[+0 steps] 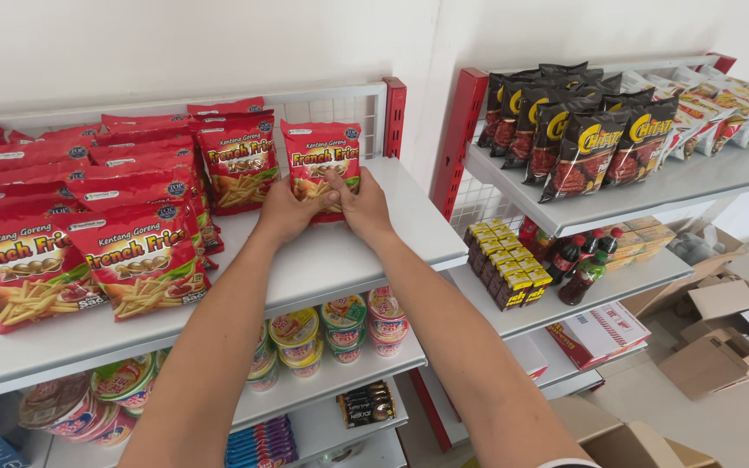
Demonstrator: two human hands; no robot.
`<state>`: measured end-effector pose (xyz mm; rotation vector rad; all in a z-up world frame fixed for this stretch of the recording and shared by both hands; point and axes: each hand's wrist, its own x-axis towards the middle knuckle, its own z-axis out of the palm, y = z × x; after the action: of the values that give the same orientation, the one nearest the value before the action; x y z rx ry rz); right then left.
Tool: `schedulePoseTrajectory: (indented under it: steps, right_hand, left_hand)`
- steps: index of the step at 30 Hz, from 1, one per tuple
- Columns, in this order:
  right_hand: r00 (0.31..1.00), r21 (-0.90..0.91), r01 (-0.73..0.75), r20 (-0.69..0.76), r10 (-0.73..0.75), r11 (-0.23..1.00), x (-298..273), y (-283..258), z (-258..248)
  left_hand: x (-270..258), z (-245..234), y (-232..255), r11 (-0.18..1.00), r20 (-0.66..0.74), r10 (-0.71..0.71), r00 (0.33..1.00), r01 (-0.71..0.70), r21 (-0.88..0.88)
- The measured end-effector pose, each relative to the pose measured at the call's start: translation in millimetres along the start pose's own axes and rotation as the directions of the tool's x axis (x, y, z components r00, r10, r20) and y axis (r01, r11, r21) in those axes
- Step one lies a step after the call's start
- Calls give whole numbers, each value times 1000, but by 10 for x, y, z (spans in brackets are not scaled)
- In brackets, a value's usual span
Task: The person takes snack bags from a shelf and places them into a cardboard box.
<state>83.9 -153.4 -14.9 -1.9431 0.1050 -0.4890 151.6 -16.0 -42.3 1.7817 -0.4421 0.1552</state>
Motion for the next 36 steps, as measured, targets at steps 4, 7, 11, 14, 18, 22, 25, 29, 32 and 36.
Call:
schedulePoseTrajectory:
  steps: [4,7,11,14,18,22,25,29,32,36]
  right_hand:
    - [997,133,-45,65,37,990,86,129,9]
    - [995,191,-53,99,35,980,193,271,59]
    - [992,296,-103,103,76,950,124,204,23]
    - [994,270,-90,76,72,959,160,207,44]
    - [995,245,-87,75,71,966,199,248,71]
    - [999,128,-5,32,1,992,44,73,20]
    - [996,271,93,-38,-86,958,-20,15,10]
    - [993,330,108,-82,-86,938,-106,-168,-17]
    - [987,308,117,-140,-76,944,-14,-133,-13]
    - [986,294,99,-161,-53,951,126,-57,10]
  left_hand:
    - [102,-49,-124,992,33,-63,997,67,-109]
    - [106,-12,-118,987,14,-54,998,56,-153]
    - [15,-7,-47,974,29,-50,998,55,-219]
    - [69,-3,-148,974,60,-21,998,34,-225]
    - [117,-18,-218,969,53,-16,998,29,-246]
    - [103,-20,-199,961,22,-10,1000,16,-276]
    - [139,22,-297,960,33,2,999,7,-281]
    - [-13,14,-67,985,59,-11,998,21,-173]
    - [-162,-19,213,997,45,-68,997,70,-40]
    - [-146,-2,189,996,37,-86,996,87,-19]
